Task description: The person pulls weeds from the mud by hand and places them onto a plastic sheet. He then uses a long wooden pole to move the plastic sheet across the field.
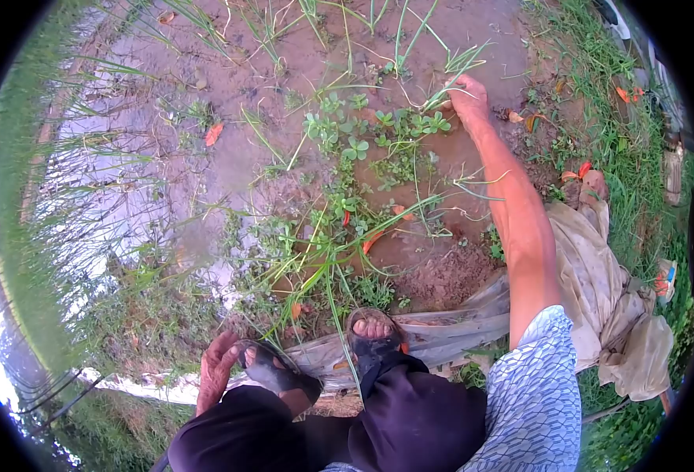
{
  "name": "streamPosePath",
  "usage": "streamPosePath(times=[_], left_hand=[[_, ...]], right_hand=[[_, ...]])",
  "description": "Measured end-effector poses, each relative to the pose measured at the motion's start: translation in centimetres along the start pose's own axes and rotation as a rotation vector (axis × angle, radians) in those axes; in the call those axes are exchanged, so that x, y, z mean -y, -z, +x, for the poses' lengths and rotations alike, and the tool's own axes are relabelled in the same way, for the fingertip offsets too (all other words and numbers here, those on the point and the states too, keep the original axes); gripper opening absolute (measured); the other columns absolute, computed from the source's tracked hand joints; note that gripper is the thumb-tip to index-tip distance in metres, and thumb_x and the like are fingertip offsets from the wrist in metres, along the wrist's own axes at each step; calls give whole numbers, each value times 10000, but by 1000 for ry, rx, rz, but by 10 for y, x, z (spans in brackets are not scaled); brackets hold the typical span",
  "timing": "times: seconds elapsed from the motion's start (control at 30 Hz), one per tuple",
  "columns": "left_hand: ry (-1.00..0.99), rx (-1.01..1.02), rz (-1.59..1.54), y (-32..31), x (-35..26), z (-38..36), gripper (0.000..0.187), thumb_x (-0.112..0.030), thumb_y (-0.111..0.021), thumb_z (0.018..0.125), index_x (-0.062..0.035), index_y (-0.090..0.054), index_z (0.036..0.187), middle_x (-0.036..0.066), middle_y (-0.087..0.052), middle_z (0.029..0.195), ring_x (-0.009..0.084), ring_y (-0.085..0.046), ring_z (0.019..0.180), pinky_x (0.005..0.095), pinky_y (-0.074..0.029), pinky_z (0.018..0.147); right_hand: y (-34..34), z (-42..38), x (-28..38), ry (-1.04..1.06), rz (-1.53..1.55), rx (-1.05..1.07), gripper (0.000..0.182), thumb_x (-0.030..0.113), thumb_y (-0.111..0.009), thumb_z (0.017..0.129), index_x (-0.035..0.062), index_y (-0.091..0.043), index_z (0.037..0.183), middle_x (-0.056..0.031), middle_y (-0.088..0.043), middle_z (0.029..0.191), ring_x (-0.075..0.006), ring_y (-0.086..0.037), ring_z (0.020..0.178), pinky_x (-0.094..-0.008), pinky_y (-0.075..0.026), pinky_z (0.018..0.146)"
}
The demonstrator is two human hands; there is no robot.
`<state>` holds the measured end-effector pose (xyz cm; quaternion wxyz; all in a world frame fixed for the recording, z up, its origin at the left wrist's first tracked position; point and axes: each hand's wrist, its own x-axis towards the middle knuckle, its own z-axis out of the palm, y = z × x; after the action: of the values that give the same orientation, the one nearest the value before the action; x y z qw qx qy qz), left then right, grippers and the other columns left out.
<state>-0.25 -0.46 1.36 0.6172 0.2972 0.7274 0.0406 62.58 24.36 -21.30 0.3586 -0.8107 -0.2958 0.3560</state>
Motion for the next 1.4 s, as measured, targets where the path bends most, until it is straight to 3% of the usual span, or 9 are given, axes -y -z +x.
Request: streamPosePath(times=[0.17, 0.3, 0.73, 0.83, 0.97, 1.17, 1.2, 1.33, 1.4], left_hand=[[-3, 13, 17, 1, -5, 1, 641, -282, -671, 906, 58, -410, 1383, 188, -552, 1325, 254, -527, 1218, 372, -399, 1033], [-2, -11, -8, 2, -7, 0, 623, -254, -672, 907, 58, -414, 1381, 186, -565, 1307, 241, -541, 1203, 362, -410, 1024], [14, -46, -38, 5, 1, -4, 603, -233, -673, 905, 59, -427, 1372, 194, -551, 1323, 247, -548, 1198, 354, -415, 1017], [1, -46, -43, 3, -1, -4, 609, -245, -676, 902, 61, -431, 1368, 197, -551, 1322, 251, -543, 1204, 358, -409, 1024], [-1, -27, -42, 7, 4, -6, 604, -252, -676, 902, 57, -438, 1363, 191, -554, 1320, 254, -540, 1206, 357, -403, 1029], [16, -25, -76, 7, 2, -5, 594, -249, -673, 902, 62, -445, 1354, 191, -558, 1311, 253, -542, 1201, 358, -398, 1037], [-8, -37, -70, 12, 11, -1, 591, -247, -678, 899, 61, -451, 1348, 189, -564, 1304, 250, -549, 1191, 358, -400, 1034], [-6, -44, -66, 12, 10, -2, 596, -242, -687, 892, 54, -453, 1353, 186, -564, 1306, 245, -550, 1191, 359, -400, 1034], [21, -50, -66, 9, 8, -6, 602, -241, -689, 890, 54, -449, 1357, 190, -560, 1311, 245, -549, 1192, 361, -399, 1035]], right_hand=[[1, 27, 1, 491, -503, -230, 265, 120, -611, 784, 131, -703, 1033, -189, -670, 1007, -384, -651, 887, -427, -530, 780], [1, 46, -5, 606, -605, -66, 316, 112, -569, 801, 181, -704, 1079, -218, -662, 962, -406, -640, 906, -462, -529, 783], [-10, 58, -19, 436, -920, -125, 145, 118, -610, 771, 79, -680, 892, -202, -675, 915, -371, -655, 905, -437, -530, 754], [-3, 21, -3, 410, -558, -223, 174, 141, -637, 767, 55, -678, 913, -201, -680, 918, -350, -667, 878, -421, -535, 718], [-9, -10, 17, -327, 269, 215, 261, 128, -613, 797, 95, -678, 1048, -159, -694, 874, -300, -678, 822, -433, -522, 739], [-50, 21, 28, 501, -362, 190, 256, 198, -647, 852, 104, -648, 1089, -76, -669, 804, -203, -632, 722, -329, -510, 678], [-46, 2, 59, 355, -525, 240, 266, 209, -668, 821, 106, -645, 1065, -116, -676, 925, -262, -643, 881, -350, -504, 825], [-59, 27, 36, 798, -747, 146, 324, 217, -694, 773, 88, -639, 1065, -178, -660, 929, -380, -627, 924, -450, -508, 838], [-52, 28, 33, 627, -653, 183, 297, 217, -688, 777, 82, -646, 1039, -186, -657, 924, -386, -632, 912, -463, -511, 823]])
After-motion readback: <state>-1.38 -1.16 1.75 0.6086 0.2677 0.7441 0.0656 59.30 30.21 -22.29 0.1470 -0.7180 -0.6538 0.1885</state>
